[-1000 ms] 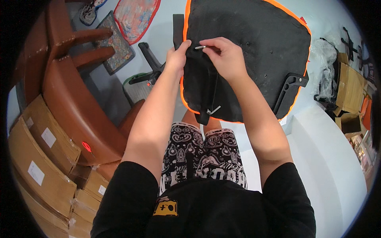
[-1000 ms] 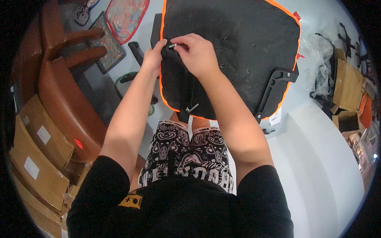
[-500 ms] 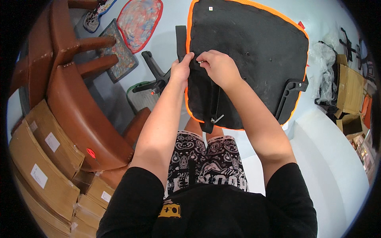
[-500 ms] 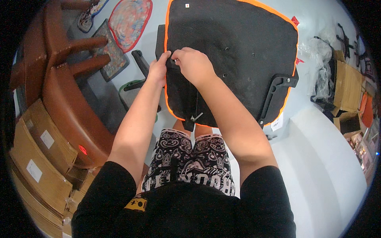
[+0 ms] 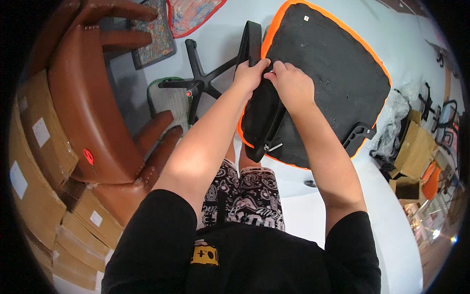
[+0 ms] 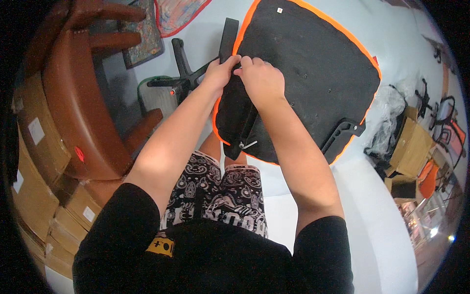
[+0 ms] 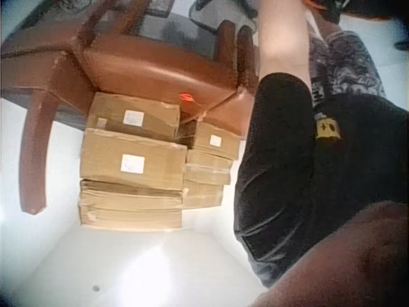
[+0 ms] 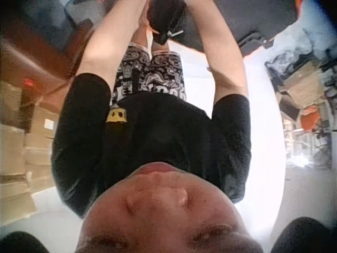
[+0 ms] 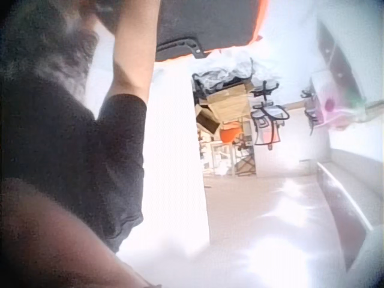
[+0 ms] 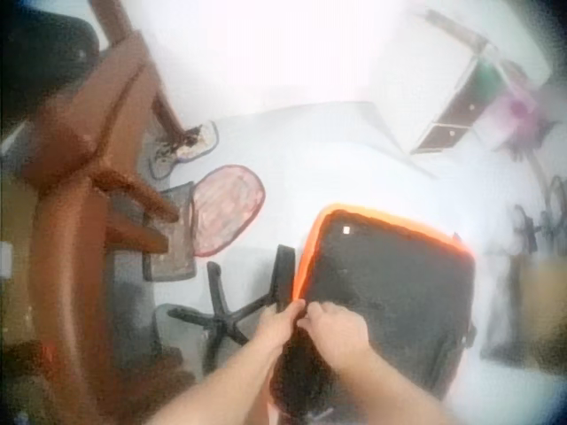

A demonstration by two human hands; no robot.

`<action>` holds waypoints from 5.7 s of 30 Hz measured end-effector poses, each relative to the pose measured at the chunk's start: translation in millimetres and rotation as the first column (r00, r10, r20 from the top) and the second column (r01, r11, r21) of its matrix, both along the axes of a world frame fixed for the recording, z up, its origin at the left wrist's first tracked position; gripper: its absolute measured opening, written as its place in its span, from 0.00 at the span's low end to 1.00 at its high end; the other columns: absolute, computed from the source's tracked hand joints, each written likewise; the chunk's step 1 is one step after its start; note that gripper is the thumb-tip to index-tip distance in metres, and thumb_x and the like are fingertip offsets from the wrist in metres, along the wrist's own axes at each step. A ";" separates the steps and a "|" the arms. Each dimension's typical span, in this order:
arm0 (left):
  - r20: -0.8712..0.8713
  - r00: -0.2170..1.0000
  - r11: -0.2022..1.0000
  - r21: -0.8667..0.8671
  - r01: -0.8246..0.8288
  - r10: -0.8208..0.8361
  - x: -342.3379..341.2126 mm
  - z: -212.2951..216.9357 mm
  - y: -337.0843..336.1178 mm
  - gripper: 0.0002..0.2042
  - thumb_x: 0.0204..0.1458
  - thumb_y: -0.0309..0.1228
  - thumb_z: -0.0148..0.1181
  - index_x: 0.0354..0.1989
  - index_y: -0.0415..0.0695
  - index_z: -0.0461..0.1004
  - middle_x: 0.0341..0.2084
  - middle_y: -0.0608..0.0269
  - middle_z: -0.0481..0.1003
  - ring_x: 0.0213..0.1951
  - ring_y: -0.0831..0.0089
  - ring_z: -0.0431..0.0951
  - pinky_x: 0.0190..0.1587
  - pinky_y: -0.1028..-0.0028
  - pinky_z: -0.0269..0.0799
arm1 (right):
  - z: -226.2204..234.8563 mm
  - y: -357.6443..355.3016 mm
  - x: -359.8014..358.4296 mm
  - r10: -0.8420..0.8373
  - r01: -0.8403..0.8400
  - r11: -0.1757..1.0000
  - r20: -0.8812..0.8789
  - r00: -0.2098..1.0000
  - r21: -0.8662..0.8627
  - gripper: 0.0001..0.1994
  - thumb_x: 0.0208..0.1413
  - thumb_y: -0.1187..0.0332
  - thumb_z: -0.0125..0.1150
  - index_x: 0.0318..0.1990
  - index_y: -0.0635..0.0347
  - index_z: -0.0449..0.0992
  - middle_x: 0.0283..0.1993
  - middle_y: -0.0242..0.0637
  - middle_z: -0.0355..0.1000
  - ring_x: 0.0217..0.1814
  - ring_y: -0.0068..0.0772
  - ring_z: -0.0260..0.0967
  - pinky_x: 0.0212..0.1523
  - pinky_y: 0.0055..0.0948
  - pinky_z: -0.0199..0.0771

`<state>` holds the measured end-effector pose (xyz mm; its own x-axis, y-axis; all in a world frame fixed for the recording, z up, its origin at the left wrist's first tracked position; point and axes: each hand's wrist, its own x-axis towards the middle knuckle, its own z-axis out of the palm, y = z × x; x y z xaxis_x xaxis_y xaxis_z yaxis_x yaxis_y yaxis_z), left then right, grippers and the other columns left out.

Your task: The person assembles an office chair by attaching the seat to the base. They position the seat, insert screws into the mounting holes, and tighten them by hand.

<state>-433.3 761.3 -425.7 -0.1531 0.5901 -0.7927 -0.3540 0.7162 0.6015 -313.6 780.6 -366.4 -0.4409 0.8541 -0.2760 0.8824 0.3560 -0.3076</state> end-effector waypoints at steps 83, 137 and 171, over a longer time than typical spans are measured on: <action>-0.134 0.981 0.975 0.150 0.161 -0.142 24.8 -10.5 -7.1 0.30 0.46 0.55 0.51 0.38 0.34 0.75 0.29 0.47 0.76 0.36 0.58 0.76 0.41 0.67 0.67 | 0.6 2.1 18.9 0.114 -0.169 0.979 0.382 0.917 0.114 0.17 0.55 0.51 0.45 0.31 0.54 0.71 0.29 0.36 0.73 0.31 0.42 0.74 0.34 0.46 0.71; -0.457 0.815 0.850 0.204 0.486 -0.356 10.3 15.9 -181.9 0.55 0.30 0.50 0.70 0.59 0.27 0.42 0.49 0.36 0.63 0.53 0.52 0.65 0.55 0.64 0.60 | 44.8 -126.7 71.9 0.365 -0.367 0.929 -0.031 0.930 -0.047 0.12 0.40 0.62 0.61 0.33 0.50 0.69 0.37 0.31 0.66 0.40 0.35 0.66 0.39 0.34 0.64; -0.812 0.490 0.775 0.075 0.627 -0.318 -6.9 20.3 -205.6 0.60 0.25 0.39 0.72 0.61 0.30 0.31 0.48 0.33 0.63 0.47 0.46 0.69 0.48 0.63 0.67 | 15.6 -186.4 15.8 -0.221 0.199 0.953 -0.075 0.972 -0.230 0.05 0.54 0.70 0.51 0.36 0.60 0.66 0.29 0.39 0.75 0.30 0.43 0.74 0.31 0.36 0.72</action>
<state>-440.2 555.7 -405.4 -0.1847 0.9387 -0.2909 0.6402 0.3395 0.6891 -297.8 594.2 -350.8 -0.2924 0.8537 -0.4310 0.8913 0.0800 -0.4462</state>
